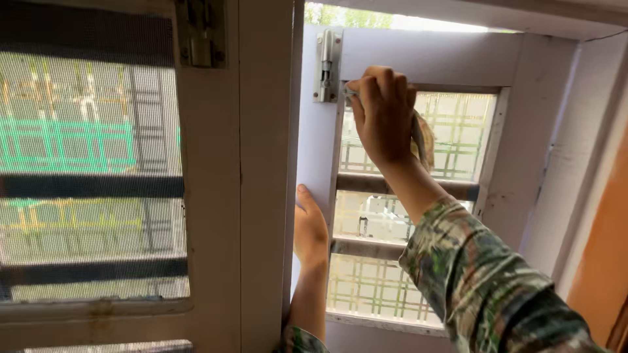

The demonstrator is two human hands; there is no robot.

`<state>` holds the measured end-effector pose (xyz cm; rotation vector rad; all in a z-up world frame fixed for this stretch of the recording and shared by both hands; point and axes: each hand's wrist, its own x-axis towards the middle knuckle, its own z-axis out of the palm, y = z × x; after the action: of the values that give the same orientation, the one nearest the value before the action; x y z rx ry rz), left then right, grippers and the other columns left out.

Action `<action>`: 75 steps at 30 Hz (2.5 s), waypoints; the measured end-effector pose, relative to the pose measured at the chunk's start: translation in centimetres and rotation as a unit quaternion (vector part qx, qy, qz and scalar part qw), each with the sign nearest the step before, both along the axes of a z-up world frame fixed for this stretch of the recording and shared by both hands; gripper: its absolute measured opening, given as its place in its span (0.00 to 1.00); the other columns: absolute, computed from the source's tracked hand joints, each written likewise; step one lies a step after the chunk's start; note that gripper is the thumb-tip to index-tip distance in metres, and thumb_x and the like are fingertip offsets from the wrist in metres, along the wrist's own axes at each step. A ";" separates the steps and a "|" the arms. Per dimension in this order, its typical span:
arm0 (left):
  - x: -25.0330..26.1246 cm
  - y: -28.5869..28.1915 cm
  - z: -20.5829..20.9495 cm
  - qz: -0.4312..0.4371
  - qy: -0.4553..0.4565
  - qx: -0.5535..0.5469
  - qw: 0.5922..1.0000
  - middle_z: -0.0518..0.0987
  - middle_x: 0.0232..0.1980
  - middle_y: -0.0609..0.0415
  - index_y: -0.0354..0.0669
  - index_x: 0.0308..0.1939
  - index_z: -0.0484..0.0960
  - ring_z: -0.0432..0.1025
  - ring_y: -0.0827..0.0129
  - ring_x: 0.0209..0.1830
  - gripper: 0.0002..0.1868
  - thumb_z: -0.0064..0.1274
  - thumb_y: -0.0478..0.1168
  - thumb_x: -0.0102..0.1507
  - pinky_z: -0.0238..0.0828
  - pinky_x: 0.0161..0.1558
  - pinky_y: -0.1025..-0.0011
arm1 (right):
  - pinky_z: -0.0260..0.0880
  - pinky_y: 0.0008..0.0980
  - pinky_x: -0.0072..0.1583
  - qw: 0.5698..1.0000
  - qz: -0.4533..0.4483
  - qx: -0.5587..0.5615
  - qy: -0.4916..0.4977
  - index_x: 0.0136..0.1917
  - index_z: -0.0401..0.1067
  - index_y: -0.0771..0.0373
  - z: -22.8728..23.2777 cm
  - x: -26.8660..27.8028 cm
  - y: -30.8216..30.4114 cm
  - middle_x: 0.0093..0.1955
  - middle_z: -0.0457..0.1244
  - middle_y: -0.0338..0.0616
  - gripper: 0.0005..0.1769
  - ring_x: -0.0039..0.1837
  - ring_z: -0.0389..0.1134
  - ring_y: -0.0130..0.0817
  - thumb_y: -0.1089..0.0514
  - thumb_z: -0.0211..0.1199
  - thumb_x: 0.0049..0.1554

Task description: The person wipes the white painted door frame and screen door with a cloth. They clean the vertical edges, horizontal bars, and areas around the hinges and latch, moving methodically from the bottom to the top of the door.

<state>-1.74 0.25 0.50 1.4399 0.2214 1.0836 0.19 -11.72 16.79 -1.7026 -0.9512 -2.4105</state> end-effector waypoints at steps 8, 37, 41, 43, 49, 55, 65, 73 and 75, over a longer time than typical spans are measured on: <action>-1.1 0.0 -0.1 0.004 -0.012 0.015 1.000 0.76 0.63 0.34 0.30 0.63 0.74 0.72 0.46 0.62 0.34 0.34 0.58 0.71 0.68 0.62 0.61 | 0.59 0.45 0.60 0.989 -0.043 -0.139 0.030 0.56 0.70 0.54 -6.7 -0.8 -2.0 0.57 0.61 0.41 0.11 0.60 0.61 0.40 0.57 0.65 0.61; 0.4 0.0 -1.0 0.033 -0.017 0.054 0.998 0.73 0.64 0.28 0.24 0.63 0.70 0.69 0.39 0.63 0.37 0.32 0.59 0.72 0.65 0.63 0.57 | 0.63 0.45 0.57 0.993 0.067 0.084 0.041 0.57 0.69 0.58 -2.7 0.7 0.1 0.53 0.61 0.45 0.11 0.56 0.62 0.44 0.65 0.62 0.61; 0.6 0.2 -1.0 0.046 -0.045 0.054 0.996 0.74 0.62 0.27 0.23 0.62 0.72 0.71 0.39 0.61 0.36 0.34 0.58 0.71 0.67 0.61 0.56 | 0.62 0.46 0.54 0.996 0.053 0.066 0.002 0.53 0.65 0.59 -3.6 0.9 3.5 0.52 0.60 0.48 0.14 0.54 0.62 0.47 0.65 0.61 0.54; 0.9 0.2 -0.9 0.083 -0.045 0.078 0.992 0.73 0.62 0.25 0.21 0.62 0.72 0.70 0.36 0.61 0.36 0.36 0.58 0.72 0.65 0.62 0.54 | 0.62 0.46 0.54 0.998 0.057 -0.005 0.001 0.55 0.66 0.59 -3.8 0.8 1.4 0.53 0.60 0.48 0.15 0.55 0.63 0.48 0.64 0.61 0.55; 0.4 -0.2 -1.4 0.011 -0.052 0.035 0.998 0.76 0.60 0.29 0.25 0.61 0.72 0.71 0.41 0.60 0.36 0.34 0.59 0.71 0.67 0.59 0.55 | 0.59 0.46 0.61 0.994 -0.076 0.017 0.074 0.58 0.66 0.61 -1.9 -2.8 -10.5 0.58 0.60 0.50 0.10 0.58 0.61 0.46 0.68 0.61 0.65; -0.1 -0.4 -0.9 0.041 -0.023 0.043 0.998 0.76 0.59 0.30 0.26 0.60 0.74 0.72 0.41 0.58 0.35 0.35 0.60 0.72 0.70 0.57 0.55 | 0.56 0.50 0.62 0.978 -0.197 0.051 0.037 0.58 0.67 0.59 -1.7 -4.2 -16.1 0.61 0.59 0.49 0.11 0.63 0.61 0.49 0.63 0.66 0.64; -0.4 -0.4 -1.1 0.006 -0.012 0.022 1.000 0.78 0.55 0.32 0.26 0.58 0.75 0.74 0.44 0.54 0.35 0.35 0.60 0.72 0.71 0.54 0.55 | 0.55 0.50 0.59 0.984 -0.116 0.006 0.134 0.56 0.66 0.60 -15.3 -4.8 -13.1 0.55 0.62 0.49 0.10 0.57 0.61 0.46 0.63 0.59 0.61; -0.6 0.0 -0.8 0.074 -0.075 0.072 0.992 0.76 0.59 0.28 0.23 0.61 0.73 0.72 0.38 0.57 0.33 0.36 0.56 0.74 0.69 0.56 0.55 | 0.57 0.46 0.64 0.949 -0.103 -0.054 0.293 0.52 0.69 0.55 -6.3 -4.1 -13.9 0.43 0.63 0.34 0.03 0.51 0.64 0.35 0.61 0.59 0.65; -0.3 -0.1 -1.0 0.058 -0.065 0.056 0.995 0.77 0.58 0.29 0.25 0.61 0.74 0.73 0.40 0.56 0.33 0.36 0.56 0.73 0.70 0.56 0.56 | 0.57 0.49 0.63 0.982 -0.151 -0.005 0.109 0.55 0.65 0.63 -3.7 -3.5 -12.1 0.55 0.60 0.52 0.05 0.58 0.60 0.49 0.62 0.59 0.67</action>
<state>-2.03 0.16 -0.47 1.4647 0.1544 1.2969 -3.34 -23.85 13.11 -2.2010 -0.7234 -2.3158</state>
